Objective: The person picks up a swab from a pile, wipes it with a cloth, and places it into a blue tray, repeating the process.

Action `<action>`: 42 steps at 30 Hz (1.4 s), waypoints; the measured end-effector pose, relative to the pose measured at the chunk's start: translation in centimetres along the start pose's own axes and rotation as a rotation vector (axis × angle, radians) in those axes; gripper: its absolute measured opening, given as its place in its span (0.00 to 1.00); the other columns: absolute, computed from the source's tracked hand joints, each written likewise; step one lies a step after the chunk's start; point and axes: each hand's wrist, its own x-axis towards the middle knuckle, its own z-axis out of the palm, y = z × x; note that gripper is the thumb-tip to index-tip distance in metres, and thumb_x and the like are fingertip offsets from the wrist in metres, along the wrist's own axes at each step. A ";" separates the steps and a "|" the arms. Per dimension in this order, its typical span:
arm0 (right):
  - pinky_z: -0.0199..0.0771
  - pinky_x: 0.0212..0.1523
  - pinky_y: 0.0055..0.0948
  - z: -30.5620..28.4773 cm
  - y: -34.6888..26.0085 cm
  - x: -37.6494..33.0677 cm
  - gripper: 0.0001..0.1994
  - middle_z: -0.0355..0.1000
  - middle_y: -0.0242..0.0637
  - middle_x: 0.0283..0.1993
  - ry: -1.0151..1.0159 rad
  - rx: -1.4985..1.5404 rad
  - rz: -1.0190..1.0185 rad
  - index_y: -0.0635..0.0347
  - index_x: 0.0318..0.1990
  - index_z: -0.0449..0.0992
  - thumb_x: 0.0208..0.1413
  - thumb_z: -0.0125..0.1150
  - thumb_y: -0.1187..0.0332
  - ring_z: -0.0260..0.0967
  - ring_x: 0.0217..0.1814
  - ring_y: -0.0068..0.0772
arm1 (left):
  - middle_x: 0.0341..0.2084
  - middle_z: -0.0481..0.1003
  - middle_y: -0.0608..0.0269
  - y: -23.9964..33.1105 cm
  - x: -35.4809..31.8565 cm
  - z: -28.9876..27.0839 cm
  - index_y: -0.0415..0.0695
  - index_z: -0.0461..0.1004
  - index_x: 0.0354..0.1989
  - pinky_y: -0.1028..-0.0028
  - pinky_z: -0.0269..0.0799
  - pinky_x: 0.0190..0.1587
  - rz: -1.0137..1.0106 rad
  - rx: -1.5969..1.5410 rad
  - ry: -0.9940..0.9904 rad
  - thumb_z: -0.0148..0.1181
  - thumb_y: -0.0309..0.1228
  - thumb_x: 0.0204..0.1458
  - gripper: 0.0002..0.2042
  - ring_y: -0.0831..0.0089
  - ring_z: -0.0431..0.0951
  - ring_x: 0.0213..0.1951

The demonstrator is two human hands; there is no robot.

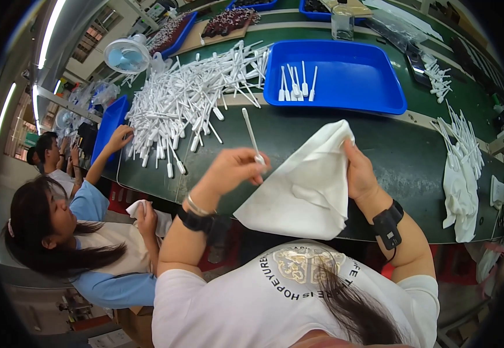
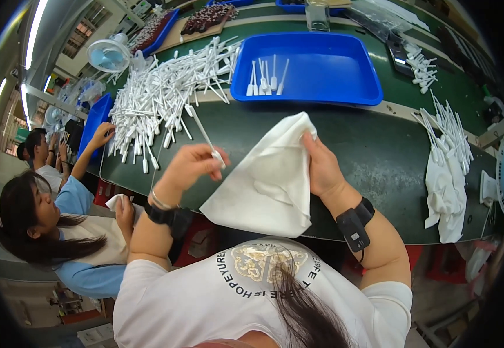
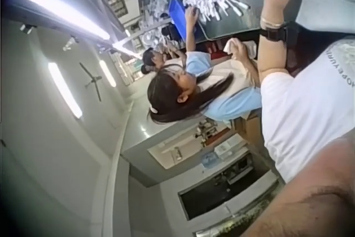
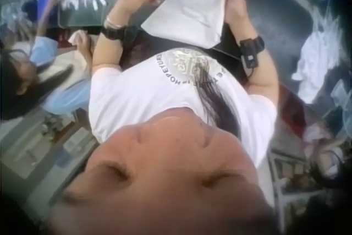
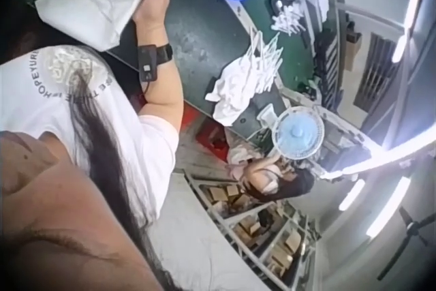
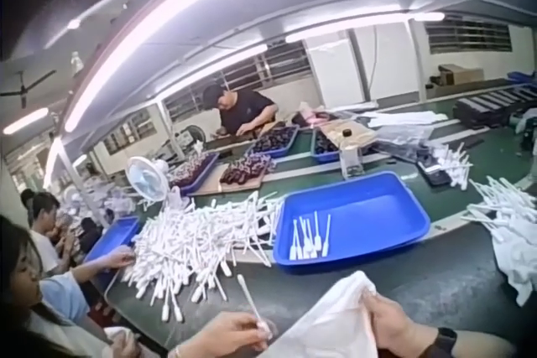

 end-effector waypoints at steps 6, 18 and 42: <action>0.53 0.57 0.40 0.5 0.6 -0.4 0.22 0.59 0.38 0.54 -0.211 0.126 0.106 0.54 0.55 0.57 0.56 0.37 0.53 0.56 0.56 0.37 | 0.24 0.73 0.59 -2.6 -0.8 5.4 0.37 0.70 0.30 0.85 0.61 0.18 0.081 -0.597 -0.160 0.55 0.23 0.45 0.05 0.83 0.66 0.16; 0.54 0.56 0.39 0.3 0.1 -1.2 0.21 0.59 0.37 0.53 -0.228 -0.020 0.111 0.55 0.54 0.57 0.56 0.38 0.55 0.56 0.55 0.36 | 0.20 0.72 0.67 -3.3 1.2 5.5 0.40 0.71 0.28 0.85 0.61 0.20 0.100 -0.376 0.021 0.56 0.26 0.45 0.04 0.85 0.66 0.20; 0.64 0.40 0.20 1.2 -0.7 -1.9 0.10 0.68 0.29 0.36 0.175 -0.304 -0.189 0.63 0.42 0.67 0.52 0.51 0.71 0.63 0.39 0.19 | 0.16 0.68 0.57 -4.1 -0.1 11.7 0.39 0.70 0.24 0.73 0.63 0.20 0.453 0.387 0.196 0.57 0.25 0.38 0.05 0.67 0.68 0.17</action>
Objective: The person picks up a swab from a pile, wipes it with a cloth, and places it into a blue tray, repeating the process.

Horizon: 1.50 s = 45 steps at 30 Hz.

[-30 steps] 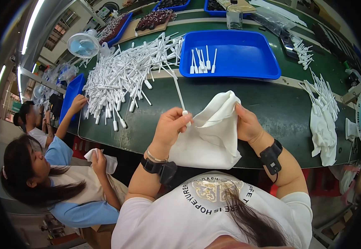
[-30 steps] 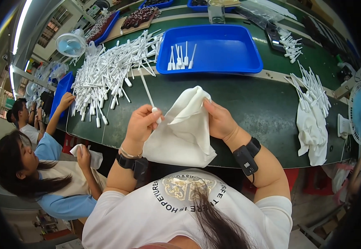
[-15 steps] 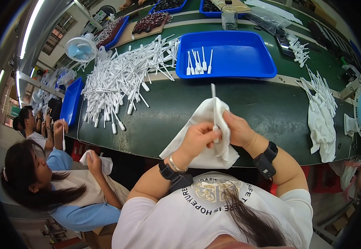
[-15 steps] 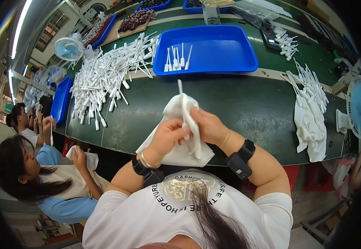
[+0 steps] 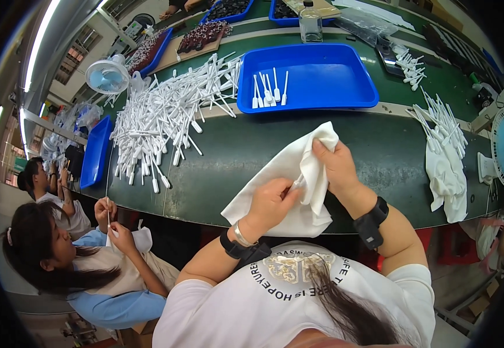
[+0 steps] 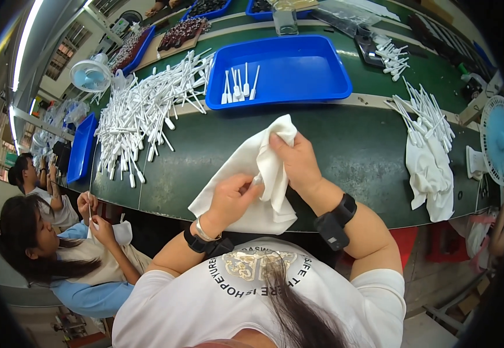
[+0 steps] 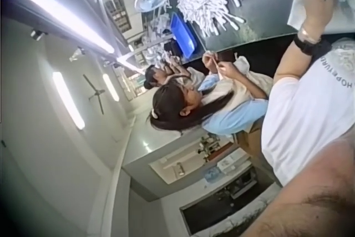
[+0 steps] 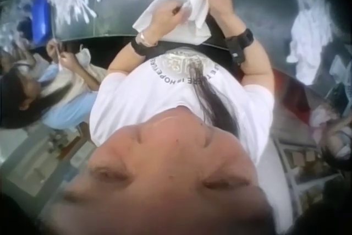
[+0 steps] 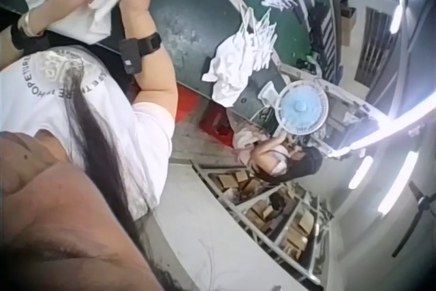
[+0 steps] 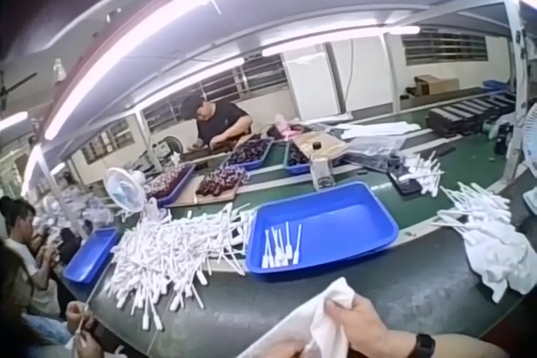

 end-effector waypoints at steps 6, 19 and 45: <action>0.67 0.36 0.22 1.7 3.6 -0.9 0.08 0.69 0.31 0.34 -0.142 -0.292 -0.065 0.62 0.38 0.69 0.52 0.51 0.70 0.66 0.36 0.22 | 0.16 0.69 0.58 -0.2 1.4 -0.6 0.39 0.69 0.23 0.73 0.63 0.20 0.185 0.110 0.199 0.58 0.25 0.38 0.04 0.67 0.69 0.18; 0.67 0.39 0.24 1.0 2.9 -0.9 0.09 0.69 0.31 0.36 -0.212 -0.159 0.013 0.62 0.39 0.69 0.53 0.50 0.68 0.66 0.38 0.23 | 0.17 0.69 0.64 -1.4 -0.1 -1.1 0.38 0.70 0.28 0.80 0.62 0.20 -0.285 -0.504 -0.018 0.52 0.27 0.48 0.05 0.79 0.67 0.18; 0.66 0.41 0.23 1.8 2.9 -2.2 0.11 0.67 0.32 0.39 -0.534 -0.613 -0.113 0.61 0.44 0.65 0.55 0.45 0.68 0.65 0.39 0.22 | 0.15 0.65 0.68 -0.6 -0.2 -1.7 0.38 0.67 0.32 0.85 0.56 0.17 -0.587 -1.113 -0.046 0.43 0.37 0.55 0.13 0.83 0.62 0.15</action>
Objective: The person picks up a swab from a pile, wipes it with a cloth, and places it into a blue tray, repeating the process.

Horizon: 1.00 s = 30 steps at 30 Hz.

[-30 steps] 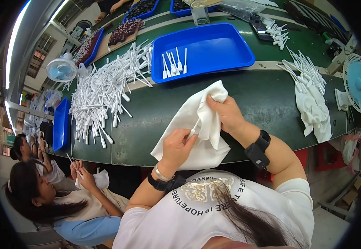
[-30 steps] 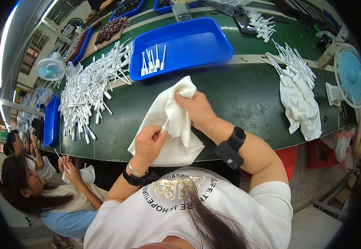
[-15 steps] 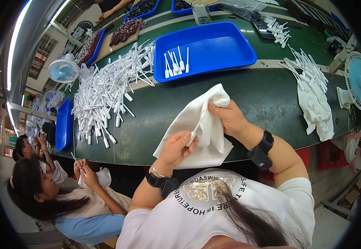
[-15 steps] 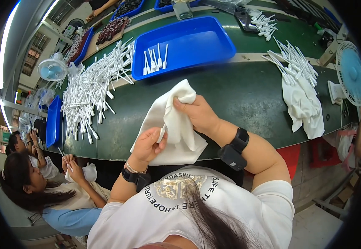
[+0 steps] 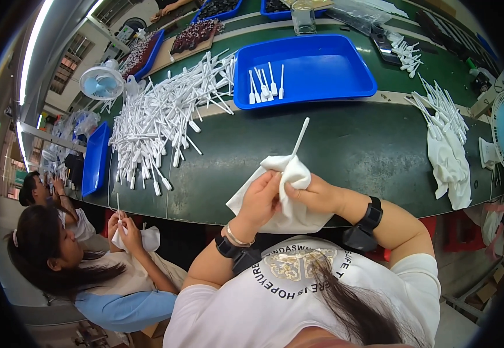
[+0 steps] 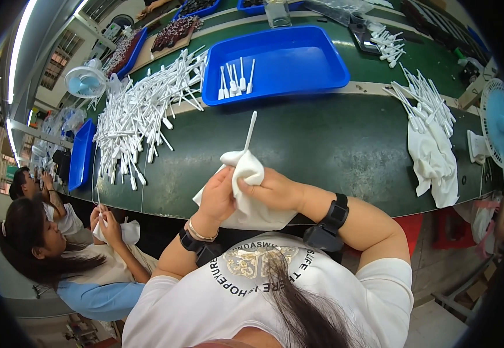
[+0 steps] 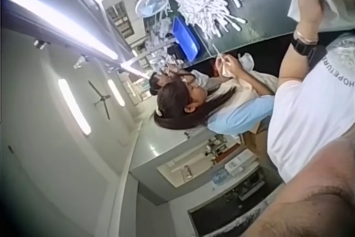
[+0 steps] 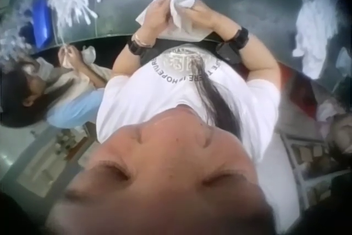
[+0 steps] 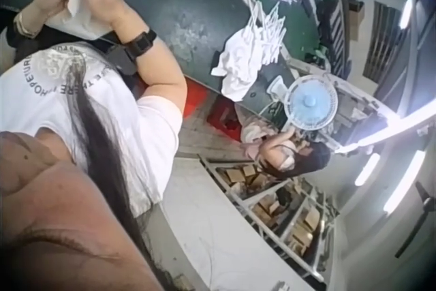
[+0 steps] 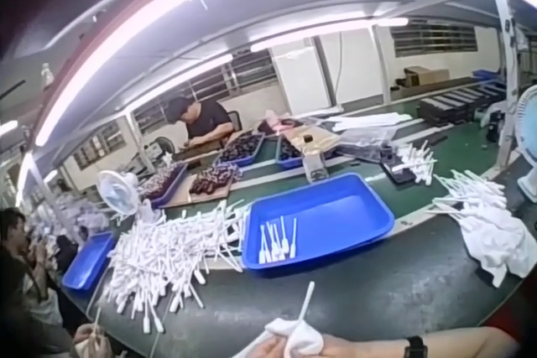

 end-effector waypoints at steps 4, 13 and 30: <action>0.65 0.39 0.22 -0.2 0.2 0.0 0.11 0.67 0.32 0.37 0.131 0.282 0.082 0.62 0.42 0.66 0.55 0.45 0.67 0.64 0.37 0.21 | 0.17 0.68 0.68 1.6 -0.3 1.8 0.37 0.68 0.31 0.85 0.59 0.18 -0.064 0.254 -0.054 0.45 0.36 0.54 0.12 0.81 0.65 0.16; 0.65 0.33 0.21 -0.7 -0.2 0.2 0.09 0.67 0.29 0.31 0.210 -0.273 -0.061 0.58 0.40 0.68 0.54 0.47 0.67 0.63 0.33 0.18 | 0.18 0.69 0.67 4.4 0.3 2.4 0.36 0.69 0.29 0.86 0.60 0.21 0.489 0.631 0.016 0.48 0.32 0.53 0.10 0.84 0.66 0.19; 0.64 0.35 0.19 -0.4 -0.4 0.6 0.10 0.67 0.28 0.34 0.097 -0.124 0.027 0.61 0.42 0.67 0.53 0.48 0.70 0.63 0.35 0.18 | 0.13 0.65 0.68 2.0 0.8 2.0 0.39 0.67 0.26 0.87 0.55 0.15 0.621 0.458 0.090 0.46 0.32 0.54 0.10 0.86 0.60 0.13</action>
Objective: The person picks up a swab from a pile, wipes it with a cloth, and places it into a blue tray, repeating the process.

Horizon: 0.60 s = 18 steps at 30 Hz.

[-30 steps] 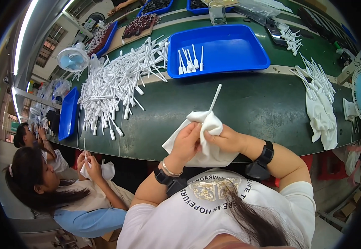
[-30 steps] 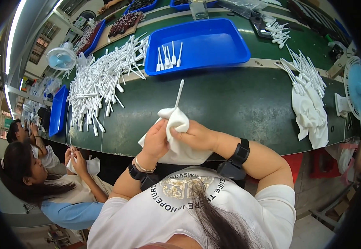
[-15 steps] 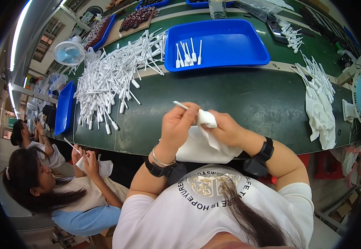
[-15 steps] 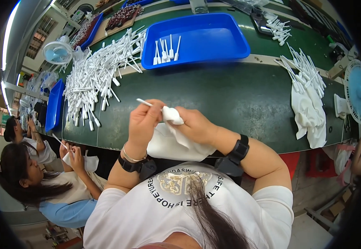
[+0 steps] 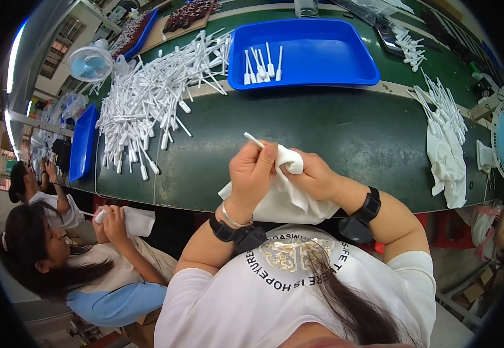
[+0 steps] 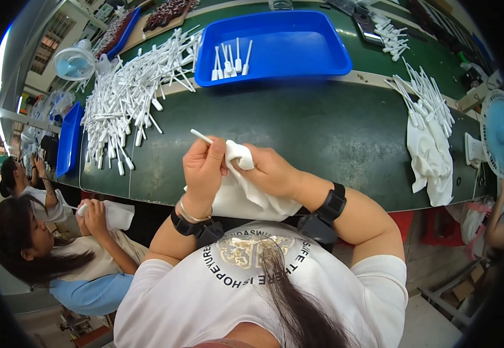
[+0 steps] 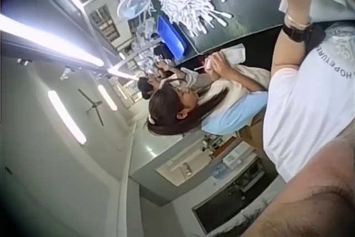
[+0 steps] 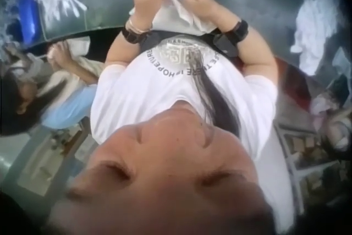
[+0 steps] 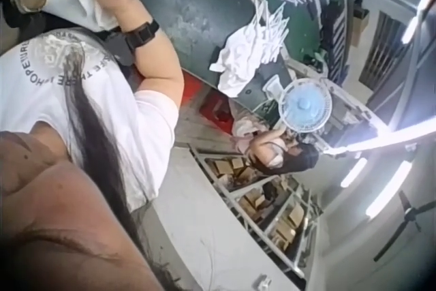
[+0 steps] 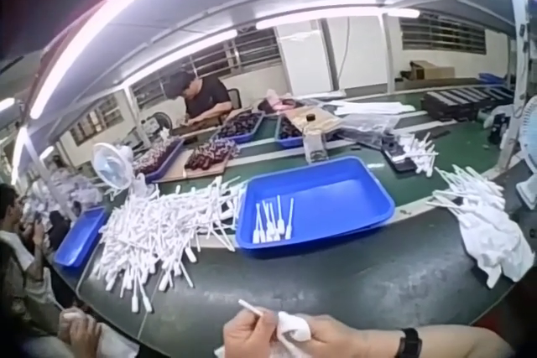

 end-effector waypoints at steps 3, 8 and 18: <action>0.64 0.35 0.19 -0.4 -0.2 0.0 0.09 0.67 0.28 0.34 -0.013 -0.036 0.025 0.61 0.41 0.67 0.53 0.47 0.70 0.63 0.34 0.18 | 0.13 0.66 0.68 0.6 0.3 -0.8 0.39 0.67 0.26 0.87 0.55 0.15 -0.047 -0.094 0.090 0.48 0.31 0.53 0.08 0.86 0.61 0.13; 0.64 0.34 0.20 -0.7 0.5 0.2 0.08 0.67 0.28 0.33 0.009 0.208 0.126 0.60 0.39 0.67 0.54 0.48 0.68 0.63 0.33 0.18 | 0.14 0.67 0.68 1.6 2.2 -3.2 0.38 0.67 0.27 0.87 0.57 0.15 0.014 -0.314 0.144 0.49 0.29 0.52 0.07 0.86 0.62 0.13; 0.65 0.33 0.20 -0.8 0.8 1.1 0.13 0.67 0.30 0.33 0.234 0.616 0.443 0.63 0.38 0.69 0.55 0.46 0.62 0.63 0.32 0.17 | 0.14 0.65 0.64 0.2 0.7 0.4 0.41 0.69 0.22 0.74 0.60 0.18 0.802 0.740 -0.352 0.60 0.27 0.38 0.06 0.70 0.66 0.16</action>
